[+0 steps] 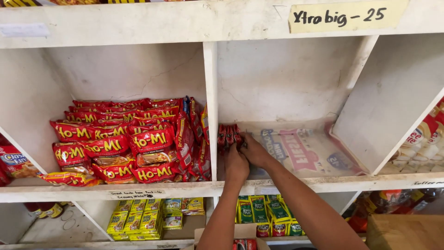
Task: Stocking a retail shelf with small red product packets from a cardboard box on the floor.
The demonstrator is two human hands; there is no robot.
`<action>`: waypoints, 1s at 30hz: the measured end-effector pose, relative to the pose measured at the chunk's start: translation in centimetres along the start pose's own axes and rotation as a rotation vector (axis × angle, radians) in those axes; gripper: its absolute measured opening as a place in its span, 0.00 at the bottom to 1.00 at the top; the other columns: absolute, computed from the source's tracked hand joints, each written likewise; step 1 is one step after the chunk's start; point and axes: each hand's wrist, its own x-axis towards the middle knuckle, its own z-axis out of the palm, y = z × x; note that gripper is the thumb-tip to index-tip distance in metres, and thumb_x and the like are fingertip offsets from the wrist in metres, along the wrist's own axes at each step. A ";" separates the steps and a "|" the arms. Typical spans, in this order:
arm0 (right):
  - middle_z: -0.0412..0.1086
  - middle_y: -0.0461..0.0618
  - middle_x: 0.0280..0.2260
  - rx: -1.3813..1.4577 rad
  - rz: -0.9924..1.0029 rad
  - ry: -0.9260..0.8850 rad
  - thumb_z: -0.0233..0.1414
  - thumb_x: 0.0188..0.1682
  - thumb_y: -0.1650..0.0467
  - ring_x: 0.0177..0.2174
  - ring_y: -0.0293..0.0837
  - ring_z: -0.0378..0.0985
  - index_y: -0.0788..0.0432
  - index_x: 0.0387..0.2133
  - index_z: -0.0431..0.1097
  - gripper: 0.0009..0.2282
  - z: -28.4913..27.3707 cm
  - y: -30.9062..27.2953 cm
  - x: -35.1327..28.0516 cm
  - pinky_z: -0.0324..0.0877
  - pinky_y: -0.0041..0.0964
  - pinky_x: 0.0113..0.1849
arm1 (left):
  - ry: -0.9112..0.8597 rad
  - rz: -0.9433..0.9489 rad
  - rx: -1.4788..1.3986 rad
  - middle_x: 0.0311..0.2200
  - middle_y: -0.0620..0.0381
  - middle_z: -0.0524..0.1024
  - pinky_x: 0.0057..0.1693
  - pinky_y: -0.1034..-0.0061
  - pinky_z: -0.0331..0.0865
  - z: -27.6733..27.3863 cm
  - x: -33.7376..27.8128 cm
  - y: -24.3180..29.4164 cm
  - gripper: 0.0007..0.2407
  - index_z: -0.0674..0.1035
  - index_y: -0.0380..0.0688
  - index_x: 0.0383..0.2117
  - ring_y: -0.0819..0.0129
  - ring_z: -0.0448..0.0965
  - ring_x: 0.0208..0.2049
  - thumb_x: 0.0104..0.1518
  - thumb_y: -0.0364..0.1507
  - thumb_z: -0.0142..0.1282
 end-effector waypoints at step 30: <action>0.65 0.68 0.57 -0.058 0.038 0.067 0.50 0.47 0.73 0.53 0.59 0.72 0.58 0.70 0.40 0.36 0.3 0.0 -0.5 0.66 0.43 0.54 | 0.062 0.003 0.013 0.43 0.35 0.79 0.52 0.56 0.70 -0.6 -0.9 0.6 0.13 0.74 0.37 0.49 0.40 0.78 0.46 0.59 0.25 0.48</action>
